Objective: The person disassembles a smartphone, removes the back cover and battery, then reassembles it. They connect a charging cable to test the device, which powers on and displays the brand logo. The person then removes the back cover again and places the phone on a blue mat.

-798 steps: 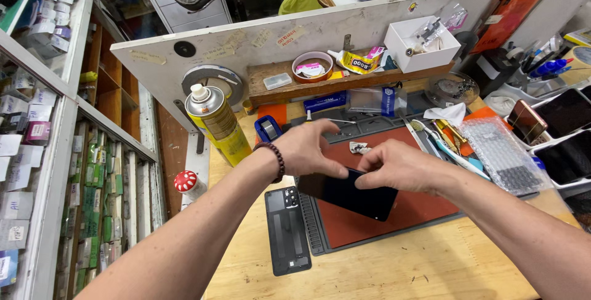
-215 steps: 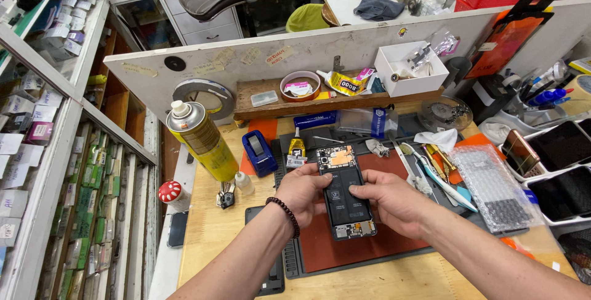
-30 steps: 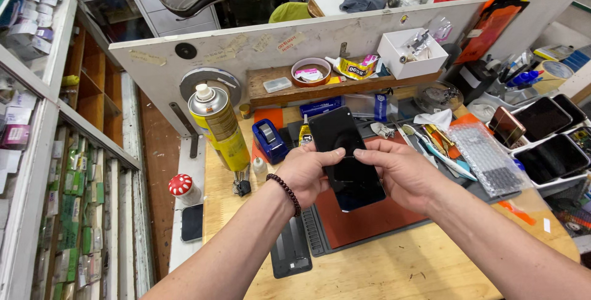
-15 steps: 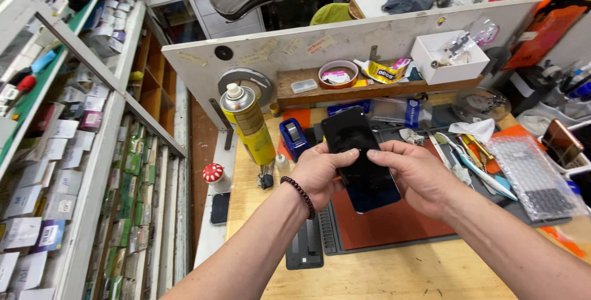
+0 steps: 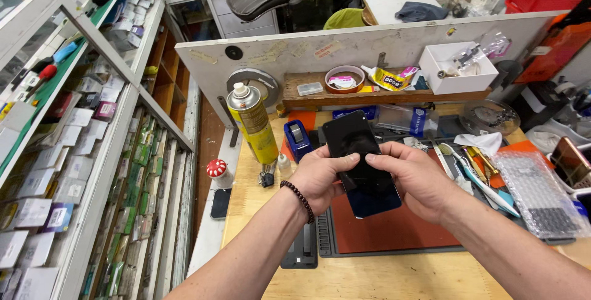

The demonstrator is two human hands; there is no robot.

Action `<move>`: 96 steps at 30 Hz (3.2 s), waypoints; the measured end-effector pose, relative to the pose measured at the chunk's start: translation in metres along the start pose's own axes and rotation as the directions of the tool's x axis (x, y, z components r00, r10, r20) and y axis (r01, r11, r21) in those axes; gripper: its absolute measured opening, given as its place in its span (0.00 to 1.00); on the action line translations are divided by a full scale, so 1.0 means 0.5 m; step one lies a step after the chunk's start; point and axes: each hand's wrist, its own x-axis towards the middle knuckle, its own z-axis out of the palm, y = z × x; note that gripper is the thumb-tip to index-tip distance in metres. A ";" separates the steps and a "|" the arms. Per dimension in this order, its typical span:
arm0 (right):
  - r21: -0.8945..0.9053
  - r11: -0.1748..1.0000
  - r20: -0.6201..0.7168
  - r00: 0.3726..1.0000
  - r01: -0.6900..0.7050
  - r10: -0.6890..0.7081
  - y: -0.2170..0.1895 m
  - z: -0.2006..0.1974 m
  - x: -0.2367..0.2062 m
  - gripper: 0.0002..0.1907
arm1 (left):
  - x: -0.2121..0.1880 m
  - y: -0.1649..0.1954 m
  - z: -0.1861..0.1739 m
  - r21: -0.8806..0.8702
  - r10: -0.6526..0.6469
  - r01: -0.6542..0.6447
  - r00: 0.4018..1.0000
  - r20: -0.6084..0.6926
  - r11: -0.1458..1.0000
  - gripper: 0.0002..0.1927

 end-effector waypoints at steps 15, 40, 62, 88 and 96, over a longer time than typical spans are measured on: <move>-0.164 0.961 0.700 0.712 0.223 -0.046 0.019 0.493 0.093 0.09 | -0.397 0.072 -0.282 -0.164 0.457 -0.572 0.770 -0.446 0.804 0.18; -0.371 0.908 0.895 -0.186 0.192 0.405 0.434 1.335 -0.404 0.04 | -1.199 -0.168 -0.534 0.309 0.195 -0.879 -0.253 -0.948 0.363 0.15; -0.421 0.844 0.572 -0.625 0.333 0.531 0.601 1.581 -0.801 0.04 | -1.469 -0.173 -0.494 0.701 -0.472 -0.669 -0.715 -0.515 0.249 0.12; -0.417 0.762 0.039 -0.828 0.495 0.559 0.848 1.771 -1.240 0.03 | -1.827 -0.427 -0.526 0.880 -0.591 -0.468 -0.734 -0.333 0.085 0.12; -0.436 0.752 0.008 -0.833 0.495 0.553 0.934 1.843 -1.362 0.05 | -1.994 -0.503 -0.575 0.886 -0.593 -0.455 -0.739 -0.321 0.089 0.14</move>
